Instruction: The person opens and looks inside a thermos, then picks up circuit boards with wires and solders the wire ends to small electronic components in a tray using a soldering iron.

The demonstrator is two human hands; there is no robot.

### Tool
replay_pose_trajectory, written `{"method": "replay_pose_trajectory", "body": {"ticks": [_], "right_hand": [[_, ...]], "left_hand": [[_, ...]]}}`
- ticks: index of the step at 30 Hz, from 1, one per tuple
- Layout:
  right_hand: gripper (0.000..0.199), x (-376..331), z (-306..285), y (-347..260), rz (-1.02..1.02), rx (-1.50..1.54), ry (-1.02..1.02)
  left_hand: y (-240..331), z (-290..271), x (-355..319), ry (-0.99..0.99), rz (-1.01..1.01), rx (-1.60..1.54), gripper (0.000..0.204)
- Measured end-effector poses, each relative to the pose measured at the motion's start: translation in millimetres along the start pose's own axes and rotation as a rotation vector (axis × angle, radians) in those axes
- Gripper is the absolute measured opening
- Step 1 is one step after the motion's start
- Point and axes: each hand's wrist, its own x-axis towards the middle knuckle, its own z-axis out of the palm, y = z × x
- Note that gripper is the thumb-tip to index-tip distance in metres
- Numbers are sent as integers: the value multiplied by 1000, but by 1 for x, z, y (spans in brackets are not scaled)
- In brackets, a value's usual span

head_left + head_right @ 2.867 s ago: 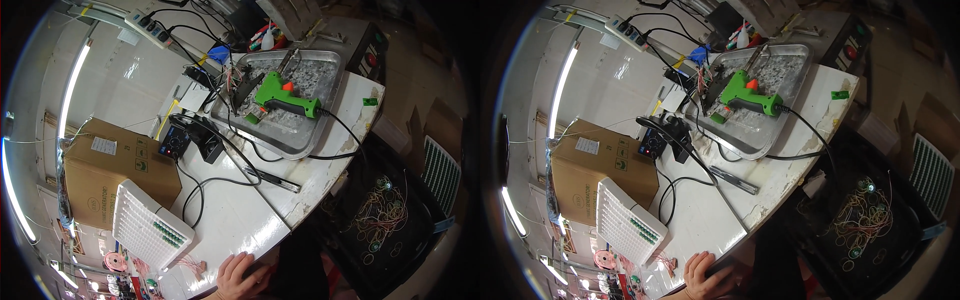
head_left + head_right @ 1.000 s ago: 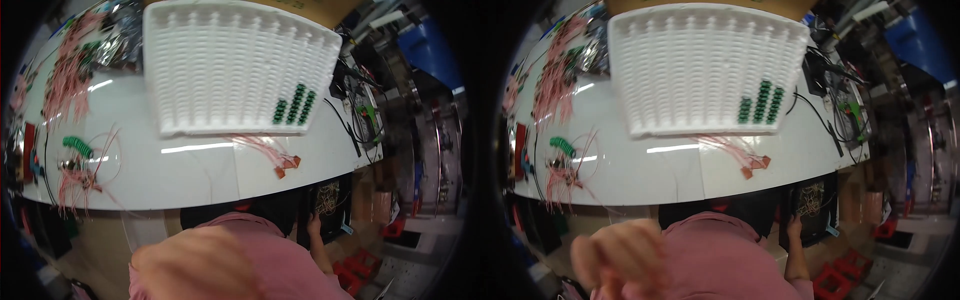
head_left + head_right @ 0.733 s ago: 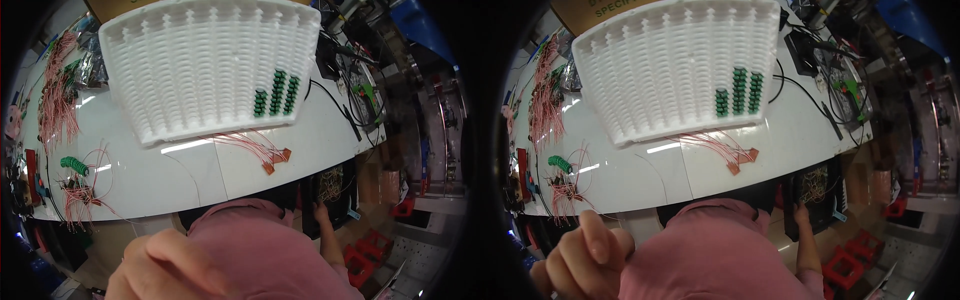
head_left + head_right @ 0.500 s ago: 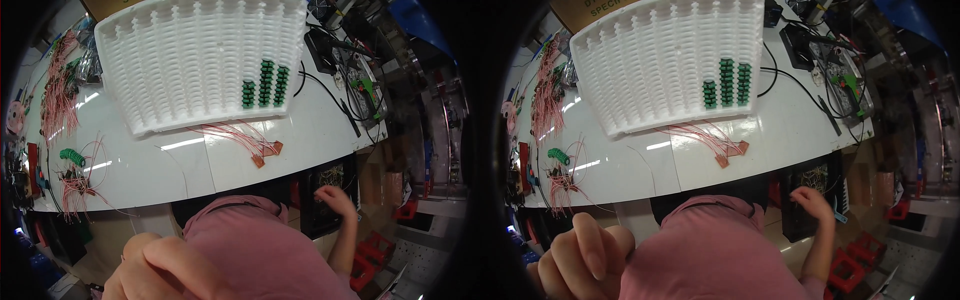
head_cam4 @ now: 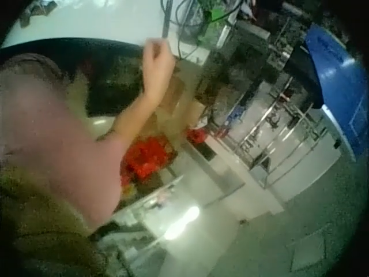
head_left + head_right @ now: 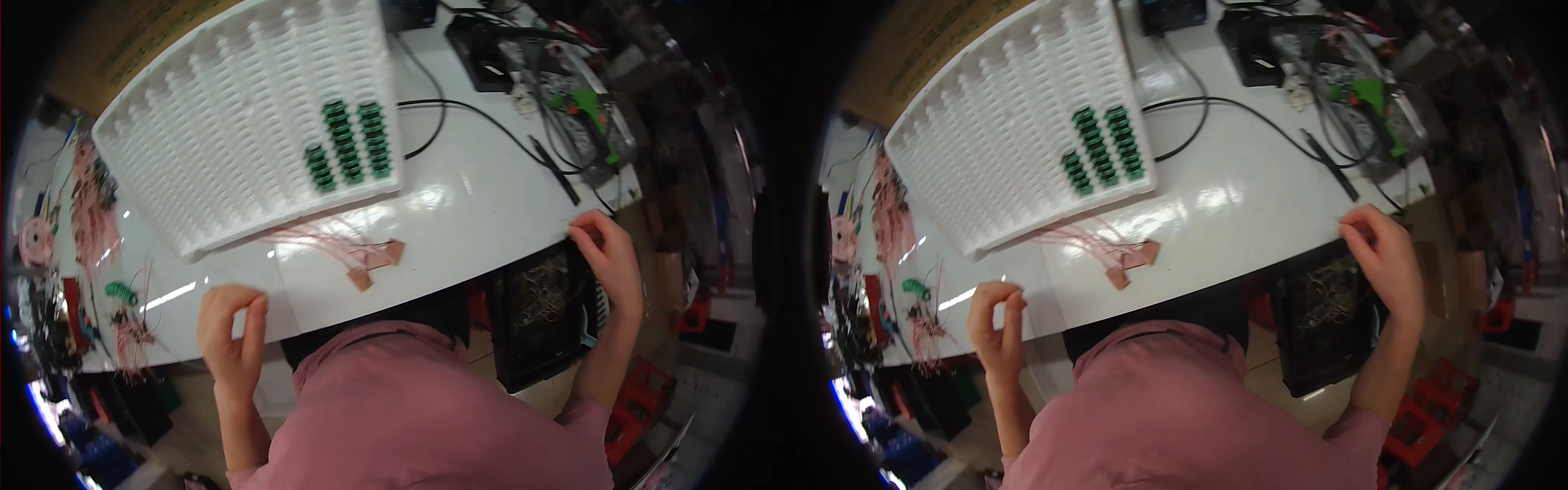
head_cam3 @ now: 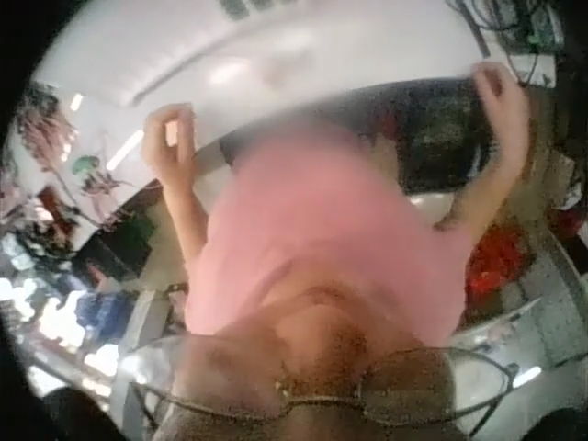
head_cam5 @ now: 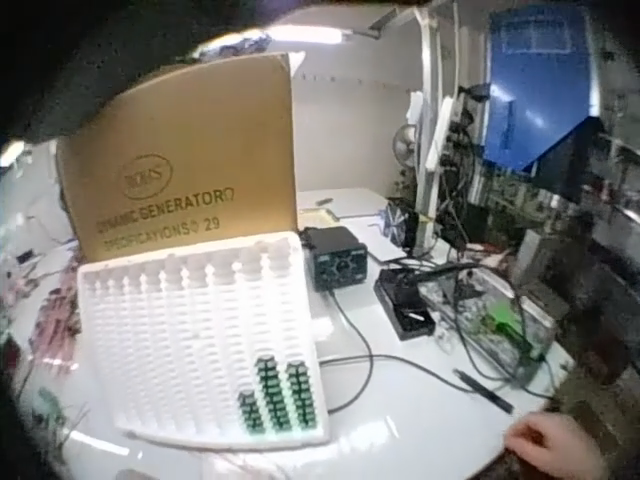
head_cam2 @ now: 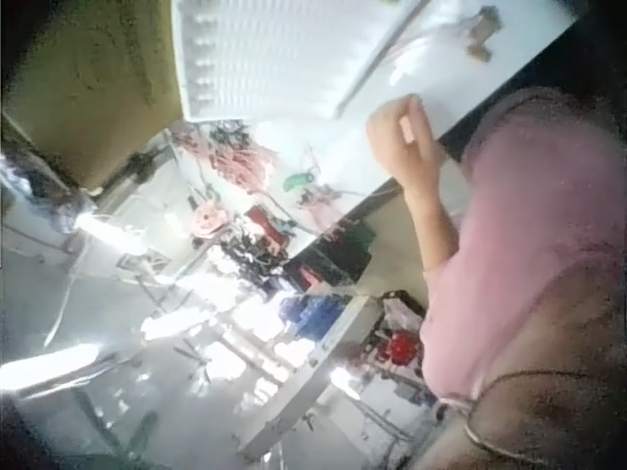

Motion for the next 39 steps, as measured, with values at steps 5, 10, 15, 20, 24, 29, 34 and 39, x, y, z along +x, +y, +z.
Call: {"method": "replay_pose_trajectory", "body": {"ticks": [5,10,15,20,24,29,34,39], "right_hand": [[4,-23,27,-22,57,247,-76],[6,-16,86,-68,-168,284,-293],[27,-6,142,-114,-607,118,-211],[33,2,185,-128,-756,35,-160],[30,5,180,-117,-799,84,-209],[21,19,131,-99,-678,189,-193],[9,20,101,-70,-189,468,21],[9,17,124,-76,-165,628,-64]], "left_hand": [[-14,20,16,-162,213,174,16],[-24,23,15,-232,270,183,17],[-19,26,13,-281,307,101,19],[-15,36,4,-281,294,27,25],[1,53,13,-279,324,16,39],[-2,72,14,-365,252,57,39],[-11,80,16,-252,261,56,28],[-23,79,27,-169,347,93,24]]}}
